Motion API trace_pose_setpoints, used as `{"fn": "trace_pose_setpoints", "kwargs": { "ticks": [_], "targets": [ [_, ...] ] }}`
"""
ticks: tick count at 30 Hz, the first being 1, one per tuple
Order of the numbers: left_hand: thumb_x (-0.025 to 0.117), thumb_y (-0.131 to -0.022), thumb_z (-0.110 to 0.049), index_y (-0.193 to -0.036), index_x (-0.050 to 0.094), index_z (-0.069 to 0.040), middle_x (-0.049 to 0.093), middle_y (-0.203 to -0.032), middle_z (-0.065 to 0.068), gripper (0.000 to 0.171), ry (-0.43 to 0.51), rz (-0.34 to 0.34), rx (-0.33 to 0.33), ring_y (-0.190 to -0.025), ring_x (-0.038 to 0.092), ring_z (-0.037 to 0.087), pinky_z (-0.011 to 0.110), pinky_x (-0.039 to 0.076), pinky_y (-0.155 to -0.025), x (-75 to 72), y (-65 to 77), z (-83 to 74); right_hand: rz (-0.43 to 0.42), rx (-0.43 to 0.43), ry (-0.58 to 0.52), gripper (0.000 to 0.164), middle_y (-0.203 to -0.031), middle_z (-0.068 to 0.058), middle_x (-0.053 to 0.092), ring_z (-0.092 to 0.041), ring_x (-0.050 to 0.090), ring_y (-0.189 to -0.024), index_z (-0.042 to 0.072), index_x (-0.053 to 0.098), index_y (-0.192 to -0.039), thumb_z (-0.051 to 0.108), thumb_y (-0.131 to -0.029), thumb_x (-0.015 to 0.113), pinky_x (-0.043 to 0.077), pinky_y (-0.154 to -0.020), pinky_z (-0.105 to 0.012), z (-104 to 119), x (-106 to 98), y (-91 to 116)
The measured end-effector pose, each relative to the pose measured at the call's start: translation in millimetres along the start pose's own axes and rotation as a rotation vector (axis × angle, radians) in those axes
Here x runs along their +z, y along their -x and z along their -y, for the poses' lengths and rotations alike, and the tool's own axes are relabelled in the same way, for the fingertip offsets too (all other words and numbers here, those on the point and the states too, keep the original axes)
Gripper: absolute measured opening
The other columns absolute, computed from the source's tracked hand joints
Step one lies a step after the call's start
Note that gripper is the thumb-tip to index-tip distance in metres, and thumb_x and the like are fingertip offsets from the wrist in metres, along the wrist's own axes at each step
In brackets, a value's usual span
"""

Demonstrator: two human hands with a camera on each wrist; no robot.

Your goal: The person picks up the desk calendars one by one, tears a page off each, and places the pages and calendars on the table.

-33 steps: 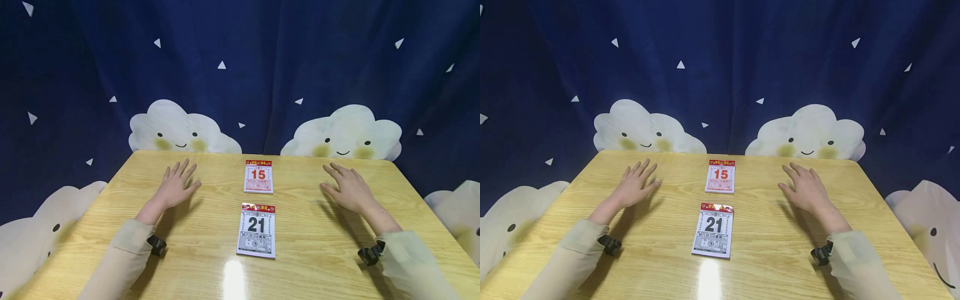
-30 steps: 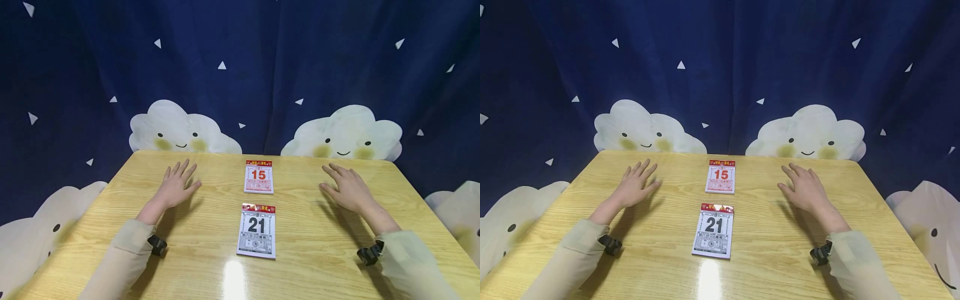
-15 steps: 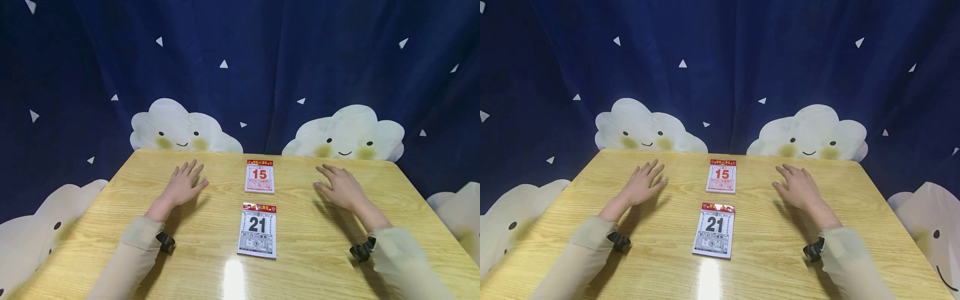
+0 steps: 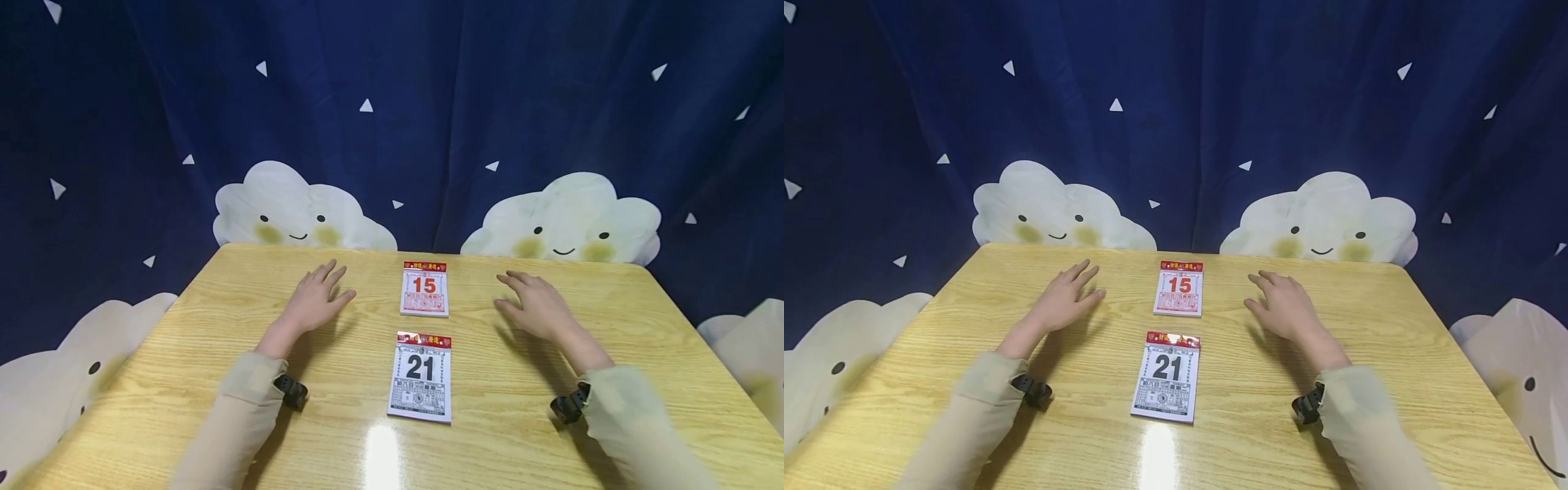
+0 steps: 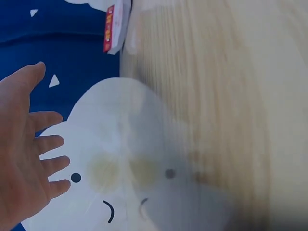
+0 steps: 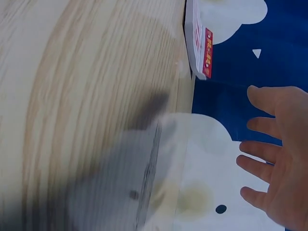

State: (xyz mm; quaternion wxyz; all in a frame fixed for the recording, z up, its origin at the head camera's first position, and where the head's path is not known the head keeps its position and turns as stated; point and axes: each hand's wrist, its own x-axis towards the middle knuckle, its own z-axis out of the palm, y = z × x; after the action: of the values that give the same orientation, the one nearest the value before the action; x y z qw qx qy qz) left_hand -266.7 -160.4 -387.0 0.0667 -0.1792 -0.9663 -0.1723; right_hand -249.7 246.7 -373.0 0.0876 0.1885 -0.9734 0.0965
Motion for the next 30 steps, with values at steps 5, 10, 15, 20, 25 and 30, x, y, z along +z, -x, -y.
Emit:
{"fn": "trace_pose_setpoints", "kwargs": {
  "ticks": [5, 10, 15, 20, 25, 30],
  "targets": [
    [0.040, -0.091, -0.052, -0.140, 0.035, -0.009, 0.026, -0.147, 0.015, 0.064, 0.037, 0.002, -0.009, -0.133, 0.027, 0.035, 0.050, 0.021, -0.110, 3.2, -5.5, -7.4, 0.003, -0.017, -0.002, 0.054, -0.136, -0.022, 0.041, -0.044, 0.040, -0.119, 0.005, 0.043, -0.133, 0.034, -0.089, 0.052, 0.028, -0.103, -0.056, 8.2, 5.3, -6.1],
    [0.042, -0.091, -0.051, -0.139, 0.037, -0.008, 0.032, -0.144, 0.014, 0.064, 0.055, -0.004, -0.020, -0.131, 0.031, 0.034, 0.050, 0.028, -0.106, 8.0, -9.7, -14.2, -0.012, -0.046, 0.001, 0.051, -0.134, -0.021, 0.044, -0.043, 0.043, -0.118, 0.005, 0.047, -0.131, 0.032, -0.088, 0.055, 0.032, -0.100, -0.055, 17.2, 10.6, -13.4],
    [0.047, -0.090, -0.045, -0.136, 0.041, -0.008, 0.036, -0.142, 0.015, 0.059, 0.080, -0.001, -0.023, -0.129, 0.034, 0.035, 0.050, 0.030, -0.105, 13.9, -14.0, -20.2, -0.017, -0.062, -0.006, 0.051, -0.133, -0.020, 0.046, -0.041, 0.044, -0.119, 0.006, 0.049, -0.130, 0.033, -0.087, 0.057, 0.034, -0.100, -0.054, 28.2, 14.5, -19.4],
    [0.048, -0.090, -0.043, -0.132, 0.047, -0.007, 0.039, -0.140, 0.015, 0.055, 0.131, -0.002, -0.047, -0.127, 0.037, 0.034, 0.048, 0.033, -0.105, 17.9, -18.2, -27.7, -0.017, -0.080, -0.013, 0.051, -0.131, -0.019, 0.048, -0.039, 0.045, -0.119, 0.006, 0.051, -0.128, 0.032, -0.085, 0.060, 0.036, -0.099, -0.052, 37.9, 19.8, -26.2],
    [0.050, -0.090, -0.037, -0.129, 0.051, -0.007, 0.043, -0.136, 0.015, 0.049, 0.206, -0.010, -0.089, -0.125, 0.040, 0.033, 0.046, 0.034, -0.104, 22.3, -22.9, -36.4, -0.021, -0.107, -0.027, 0.051, -0.129, -0.018, 0.050, -0.037, 0.047, -0.118, 0.006, 0.053, -0.126, 0.030, -0.083, 0.063, 0.039, -0.097, -0.050, 47.3, 26.5, -32.7],
    [0.054, -0.089, -0.028, -0.123, 0.055, -0.006, 0.051, -0.129, 0.016, 0.041, 0.280, -0.046, -0.165, -0.121, 0.045, 0.032, 0.044, 0.037, -0.102, 29.1, -27.1, -44.4, -0.001, -0.118, -0.052, 0.051, -0.128, -0.017, 0.051, -0.036, 0.047, -0.118, 0.006, 0.053, -0.126, 0.028, -0.082, 0.064, 0.040, -0.097, -0.050, 57.1, 32.4, -39.0]
  ]
}}
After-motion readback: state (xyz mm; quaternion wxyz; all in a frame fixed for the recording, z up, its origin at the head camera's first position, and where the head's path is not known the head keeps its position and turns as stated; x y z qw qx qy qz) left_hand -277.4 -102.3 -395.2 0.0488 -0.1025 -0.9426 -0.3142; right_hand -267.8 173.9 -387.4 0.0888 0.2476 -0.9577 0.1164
